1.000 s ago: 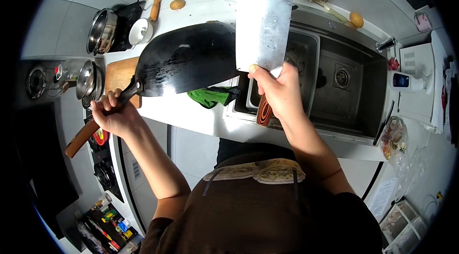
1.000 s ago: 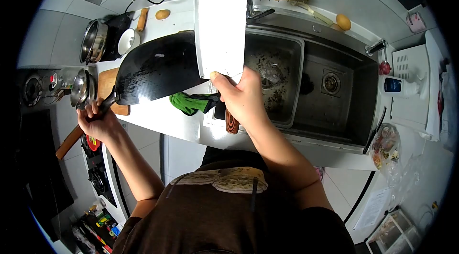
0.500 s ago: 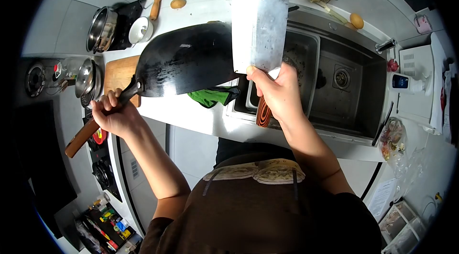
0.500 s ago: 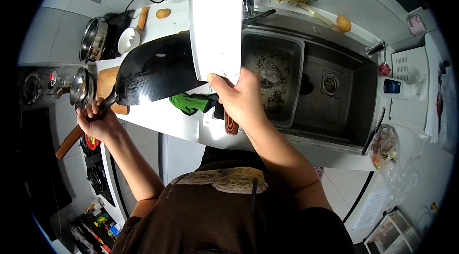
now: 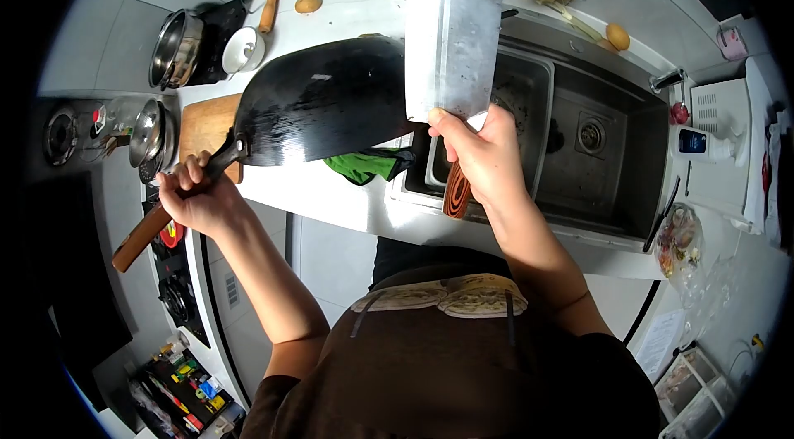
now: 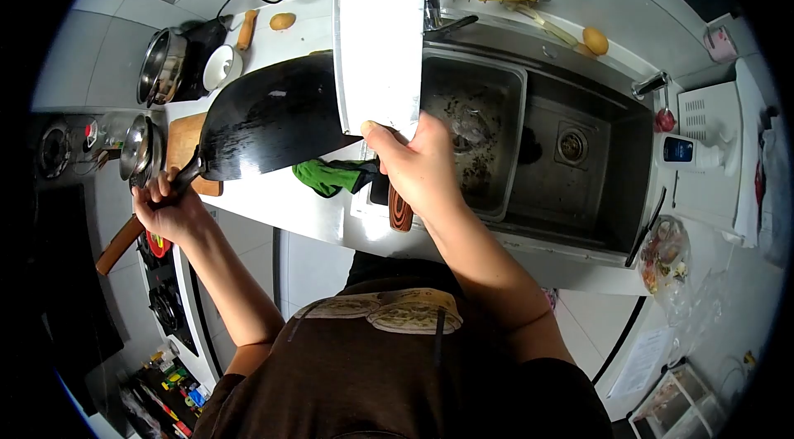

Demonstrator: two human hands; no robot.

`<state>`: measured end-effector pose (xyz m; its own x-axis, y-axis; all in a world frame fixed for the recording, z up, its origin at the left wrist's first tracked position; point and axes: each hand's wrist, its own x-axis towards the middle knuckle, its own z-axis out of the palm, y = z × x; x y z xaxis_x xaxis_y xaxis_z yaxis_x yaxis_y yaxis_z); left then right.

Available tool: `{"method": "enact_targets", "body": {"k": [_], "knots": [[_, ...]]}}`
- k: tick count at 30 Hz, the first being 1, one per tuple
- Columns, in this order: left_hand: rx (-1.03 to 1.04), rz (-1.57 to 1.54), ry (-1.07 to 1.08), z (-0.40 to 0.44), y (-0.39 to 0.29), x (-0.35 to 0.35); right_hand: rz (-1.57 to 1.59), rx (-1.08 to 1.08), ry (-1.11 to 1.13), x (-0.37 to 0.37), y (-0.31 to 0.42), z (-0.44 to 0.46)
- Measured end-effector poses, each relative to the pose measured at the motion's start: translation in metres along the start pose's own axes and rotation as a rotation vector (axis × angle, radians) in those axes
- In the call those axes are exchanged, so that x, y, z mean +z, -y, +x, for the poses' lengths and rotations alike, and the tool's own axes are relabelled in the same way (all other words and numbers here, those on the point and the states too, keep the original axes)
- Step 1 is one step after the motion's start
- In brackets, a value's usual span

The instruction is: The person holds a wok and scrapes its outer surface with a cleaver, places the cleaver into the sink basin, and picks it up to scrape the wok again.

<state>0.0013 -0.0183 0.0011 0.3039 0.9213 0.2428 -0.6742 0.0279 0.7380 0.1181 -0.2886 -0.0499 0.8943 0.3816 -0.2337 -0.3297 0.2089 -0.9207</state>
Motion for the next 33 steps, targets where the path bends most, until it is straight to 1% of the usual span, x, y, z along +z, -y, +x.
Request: {"method": "enact_targets", "body": {"k": [2, 12, 15, 17, 20, 21, 23, 27, 29, 33], "knots": [[-0.002, -0.005, 0.013, 0.001, 0.001, -0.003, -0.042, 0.036, 0.016, 0.001, 0.001, -0.001], [0.002, -0.005, 0.017, 0.000, -0.001, 0.000, -0.026, 0.009, -0.009, 0.002, 0.000, -0.003], [0.007, 0.007, 0.027, -0.001, -0.001, 0.000, -0.062, -0.027, -0.015, 0.008, -0.002, -0.004], [0.002, -0.002, 0.026, -0.001, 0.000, 0.000, -0.139, -0.144, -0.012, 0.011, -0.004, -0.005], [-0.009, -0.013, 0.024, 0.000, -0.001, -0.001, -0.159, -0.170, 0.013, 0.013, -0.002, -0.007], [-0.014, -0.017, 0.024, 0.000, 0.000, -0.002, -0.159, -0.171, 0.014, 0.012, 0.000, -0.007], [-0.014, -0.016, 0.023, 0.000, 0.000, -0.002, -0.099, -0.072, -0.030, 0.007, 0.003, -0.006], [-0.016, -0.020, 0.040, 0.002, 0.000, -0.004, -0.135, -0.086, -0.015, 0.004, -0.001, -0.005], [-0.015, -0.021, 0.038, 0.003, 0.000, -0.004, -0.117, -0.137, -0.027, 0.006, -0.002, -0.005], [-0.018, -0.023, -0.014, 0.003, 0.000, -0.001, -0.102, -0.109, 0.006, 0.006, 0.000, -0.004]]}}
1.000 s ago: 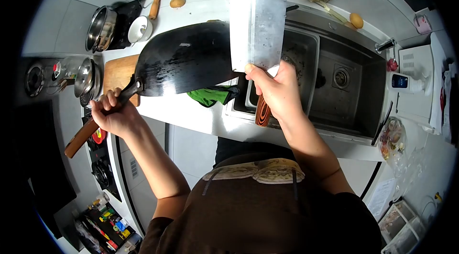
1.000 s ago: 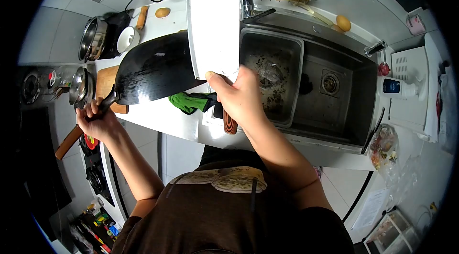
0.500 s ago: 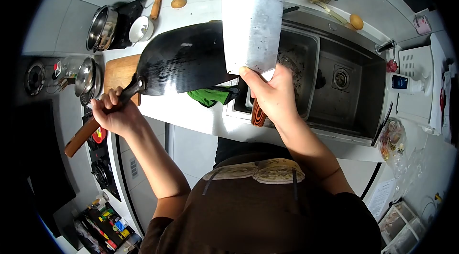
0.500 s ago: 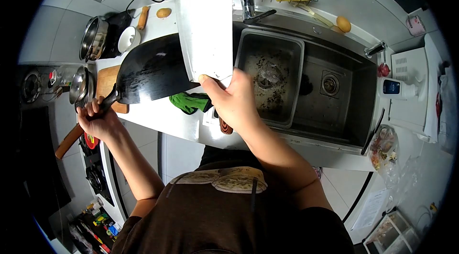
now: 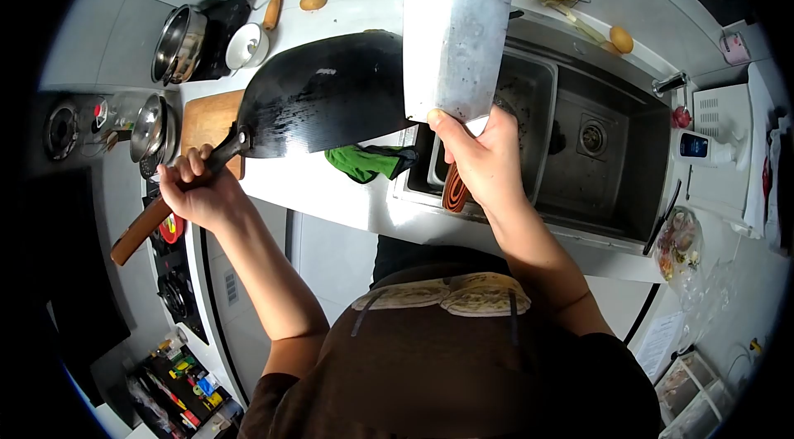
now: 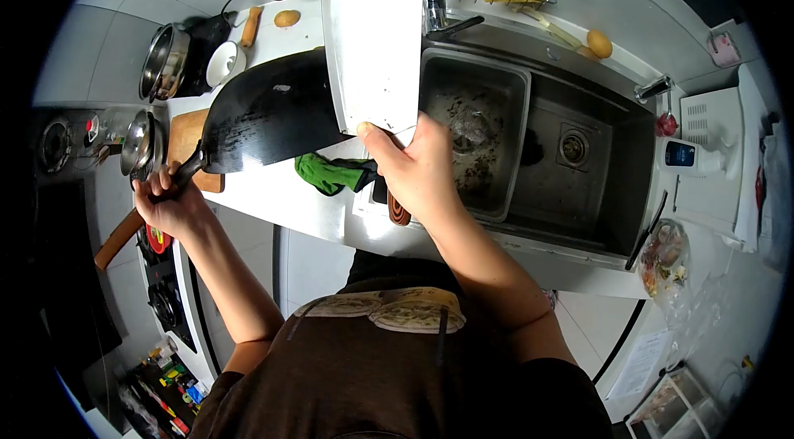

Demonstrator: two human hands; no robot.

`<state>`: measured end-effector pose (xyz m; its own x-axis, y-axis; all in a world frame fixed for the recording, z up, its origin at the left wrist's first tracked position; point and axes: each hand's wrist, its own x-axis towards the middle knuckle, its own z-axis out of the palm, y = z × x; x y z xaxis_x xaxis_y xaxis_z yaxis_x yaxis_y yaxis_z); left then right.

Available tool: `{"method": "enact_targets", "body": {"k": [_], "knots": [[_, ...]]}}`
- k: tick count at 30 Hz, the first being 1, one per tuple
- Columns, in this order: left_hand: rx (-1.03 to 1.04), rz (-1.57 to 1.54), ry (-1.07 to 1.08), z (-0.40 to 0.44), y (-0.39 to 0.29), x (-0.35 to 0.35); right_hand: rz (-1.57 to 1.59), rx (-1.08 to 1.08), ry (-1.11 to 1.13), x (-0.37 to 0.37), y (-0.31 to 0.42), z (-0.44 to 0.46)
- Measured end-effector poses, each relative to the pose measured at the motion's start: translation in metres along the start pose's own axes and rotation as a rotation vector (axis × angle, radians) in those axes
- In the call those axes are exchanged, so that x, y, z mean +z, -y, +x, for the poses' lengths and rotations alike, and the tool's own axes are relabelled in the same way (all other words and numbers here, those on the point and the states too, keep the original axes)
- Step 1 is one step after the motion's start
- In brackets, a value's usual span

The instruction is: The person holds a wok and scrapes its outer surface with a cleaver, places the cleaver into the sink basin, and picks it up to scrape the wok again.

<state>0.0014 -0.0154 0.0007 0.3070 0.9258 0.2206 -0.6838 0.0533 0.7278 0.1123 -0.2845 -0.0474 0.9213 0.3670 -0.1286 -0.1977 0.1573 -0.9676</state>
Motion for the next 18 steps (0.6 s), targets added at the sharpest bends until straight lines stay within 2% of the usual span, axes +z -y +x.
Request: {"method": "enact_targets", "body": {"k": [9, 18], "knots": [[0.015, 0.012, 0.020, 0.0001, 0.0005, -0.0002, -0.003, 0.028, 0.001, 0.0022, 0.0032, 0.0031], [0.004, 0.000, 0.009, -0.0001, 0.0002, 0.0002, -0.083, -0.068, -0.019, 0.0064, -0.0010, -0.0003]]}}
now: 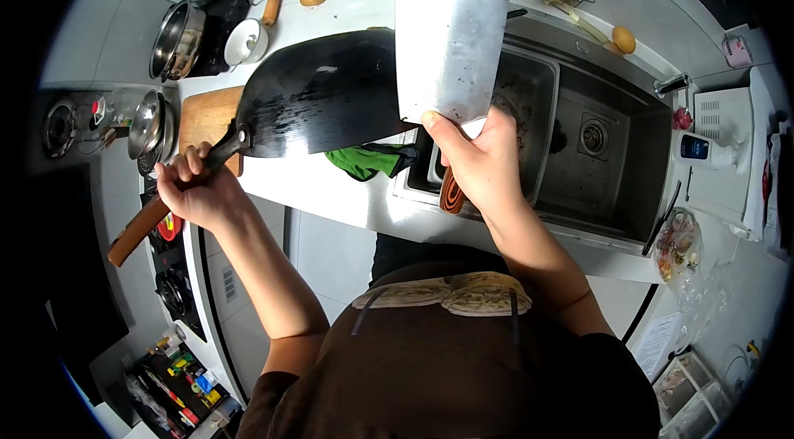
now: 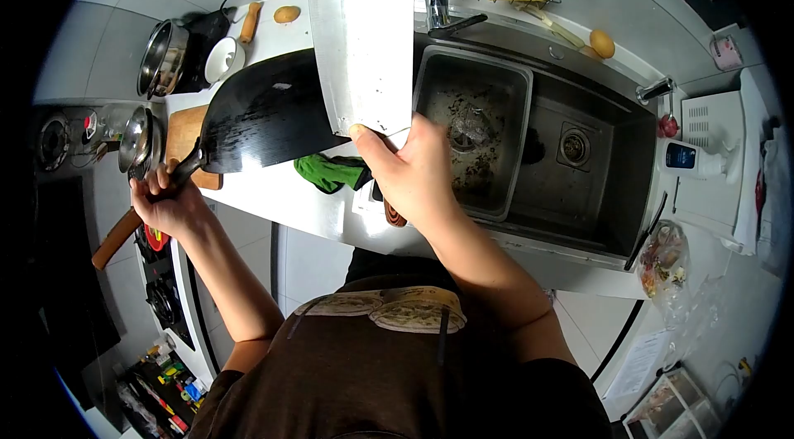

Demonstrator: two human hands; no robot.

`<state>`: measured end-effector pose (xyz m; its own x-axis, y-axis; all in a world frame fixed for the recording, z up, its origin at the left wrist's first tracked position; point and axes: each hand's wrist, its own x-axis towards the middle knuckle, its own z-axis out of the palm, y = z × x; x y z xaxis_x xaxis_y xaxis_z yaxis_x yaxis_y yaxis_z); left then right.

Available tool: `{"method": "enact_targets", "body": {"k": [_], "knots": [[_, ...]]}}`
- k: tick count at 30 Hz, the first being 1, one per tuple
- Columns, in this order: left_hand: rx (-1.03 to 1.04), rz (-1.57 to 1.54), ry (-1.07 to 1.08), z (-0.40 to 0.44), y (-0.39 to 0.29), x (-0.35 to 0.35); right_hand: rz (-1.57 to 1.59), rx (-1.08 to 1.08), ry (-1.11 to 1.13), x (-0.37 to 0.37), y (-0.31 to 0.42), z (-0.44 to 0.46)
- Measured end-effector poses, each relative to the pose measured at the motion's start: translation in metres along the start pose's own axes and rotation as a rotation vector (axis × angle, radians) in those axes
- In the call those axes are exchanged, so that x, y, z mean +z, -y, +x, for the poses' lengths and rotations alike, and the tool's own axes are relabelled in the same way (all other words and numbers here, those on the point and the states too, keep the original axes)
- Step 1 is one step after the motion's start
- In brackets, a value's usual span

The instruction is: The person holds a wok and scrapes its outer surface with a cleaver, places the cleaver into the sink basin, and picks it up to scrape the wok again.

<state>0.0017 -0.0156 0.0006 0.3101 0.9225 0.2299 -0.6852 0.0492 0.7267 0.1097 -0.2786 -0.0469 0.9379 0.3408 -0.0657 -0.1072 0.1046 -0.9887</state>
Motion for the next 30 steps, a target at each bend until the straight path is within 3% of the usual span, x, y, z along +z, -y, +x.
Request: {"method": "enact_targets", "body": {"k": [3, 5, 8, 15, 18, 30], "knots": [[0.007, 0.007, 0.011, 0.000, 0.000, -0.002, 0.015, 0.003, 0.008, -0.002, 0.002, 0.000], [0.001, -0.003, 0.013, 0.001, -0.001, -0.004, 0.008, 0.170, 0.037, -0.008, 0.006, 0.001], [0.000, -0.009, 0.017, 0.001, -0.001, -0.005, 0.022, 0.049, 0.004, -0.005, -0.001, 0.000], [-0.011, -0.020, 0.000, -0.002, -0.001, -0.003, 0.033, 0.010, 0.029, 0.000, 0.003, 0.000], [-0.011, -0.023, 0.003, -0.001, -0.001, -0.004, 0.084, 0.103, 0.049, -0.001, 0.003, 0.002], [0.005, -0.008, -0.023, -0.001, 0.000, 0.000, 0.101, 0.075, 0.039, 0.009, 0.007, 0.004]]}}
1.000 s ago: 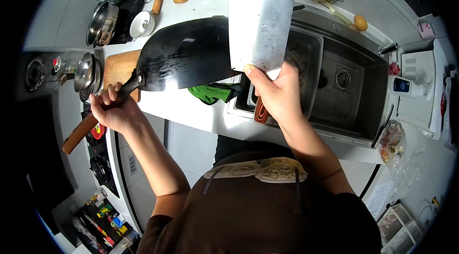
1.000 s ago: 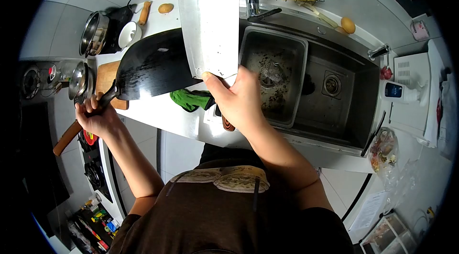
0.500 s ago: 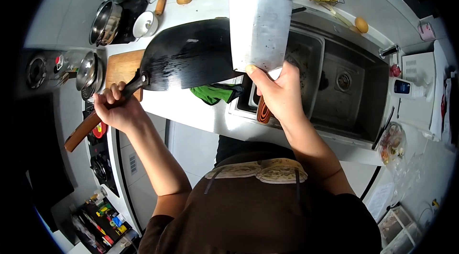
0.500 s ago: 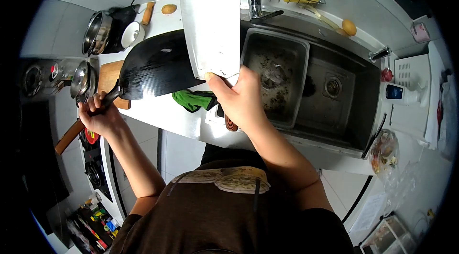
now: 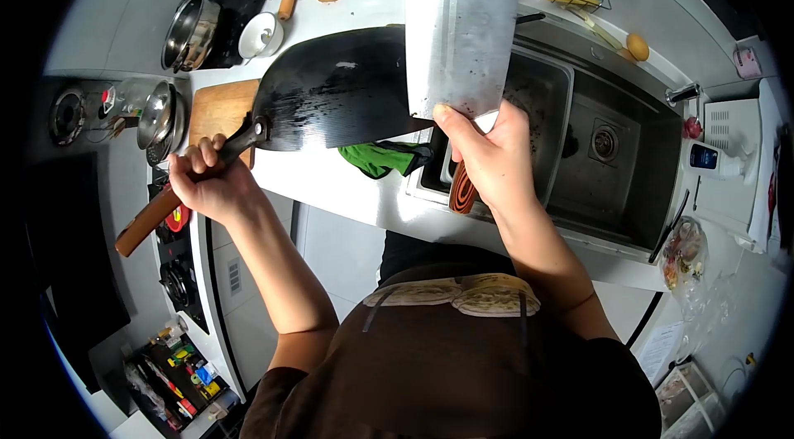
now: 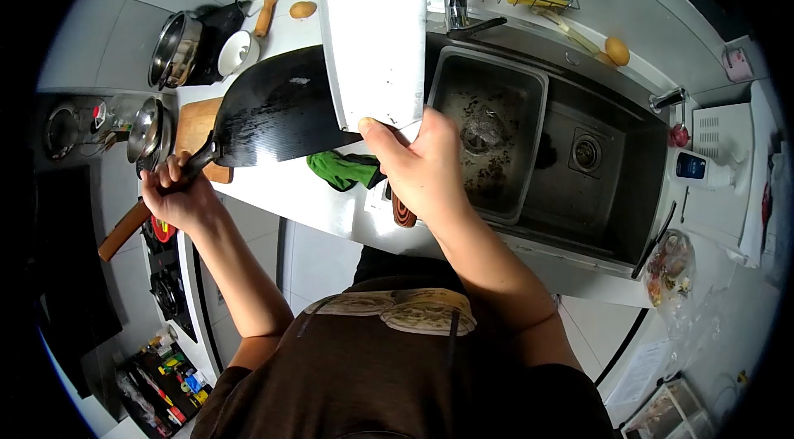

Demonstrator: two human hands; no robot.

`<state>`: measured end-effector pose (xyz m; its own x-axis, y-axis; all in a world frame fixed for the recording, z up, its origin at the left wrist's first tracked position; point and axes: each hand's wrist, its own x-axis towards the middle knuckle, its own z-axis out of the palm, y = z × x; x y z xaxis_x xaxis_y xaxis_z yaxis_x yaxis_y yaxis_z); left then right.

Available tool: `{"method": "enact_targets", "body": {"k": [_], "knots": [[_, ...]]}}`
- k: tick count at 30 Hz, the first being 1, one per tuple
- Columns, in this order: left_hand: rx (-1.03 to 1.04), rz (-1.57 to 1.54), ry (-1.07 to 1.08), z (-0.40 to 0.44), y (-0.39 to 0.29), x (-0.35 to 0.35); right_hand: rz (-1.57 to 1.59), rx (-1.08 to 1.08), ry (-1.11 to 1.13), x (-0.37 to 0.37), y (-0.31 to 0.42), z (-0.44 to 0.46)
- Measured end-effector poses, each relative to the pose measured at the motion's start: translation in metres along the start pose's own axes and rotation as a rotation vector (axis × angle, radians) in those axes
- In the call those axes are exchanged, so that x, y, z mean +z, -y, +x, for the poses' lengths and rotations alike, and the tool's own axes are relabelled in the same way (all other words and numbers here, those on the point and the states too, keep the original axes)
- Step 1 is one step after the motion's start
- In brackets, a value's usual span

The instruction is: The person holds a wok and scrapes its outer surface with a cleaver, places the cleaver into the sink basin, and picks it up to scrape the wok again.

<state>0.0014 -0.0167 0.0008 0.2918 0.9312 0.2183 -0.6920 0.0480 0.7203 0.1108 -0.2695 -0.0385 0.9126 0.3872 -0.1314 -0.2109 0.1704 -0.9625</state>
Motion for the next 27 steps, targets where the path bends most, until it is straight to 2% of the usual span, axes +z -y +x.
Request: {"method": "enact_targets", "body": {"k": [5, 10, 16, 20, 22, 27], "knots": [[-0.008, 0.001, 0.010, 0.0002, -0.0006, -0.0031, -0.024, 0.035, 0.007, -0.0002, 0.0028, -0.0004], [-0.015, -0.007, 0.001, 0.0003, -0.0009, -0.0041, -0.070, -0.079, 0.026, 0.0021, -0.0012, -0.0012], [-0.019, 0.002, -0.003, -0.0013, -0.0008, -0.0012, -0.099, -0.027, 0.033, 0.0010, 0.0029, -0.0036], [-0.010, 0.028, -0.004, -0.0020, 0.0000, 0.0025, -0.097, -0.074, 0.035, -0.0014, 0.0030, -0.0033], [-0.010, 0.029, -0.009, -0.0016, -0.0010, 0.0022, -0.105, 0.033, 0.037, -0.0049, 0.0066, -0.0022], [-0.019, 0.023, 0.007, 0.0000, 0.0001, 0.0010, -0.091, -0.060, 0.031, -0.0021, -0.0014, -0.0024]]}}
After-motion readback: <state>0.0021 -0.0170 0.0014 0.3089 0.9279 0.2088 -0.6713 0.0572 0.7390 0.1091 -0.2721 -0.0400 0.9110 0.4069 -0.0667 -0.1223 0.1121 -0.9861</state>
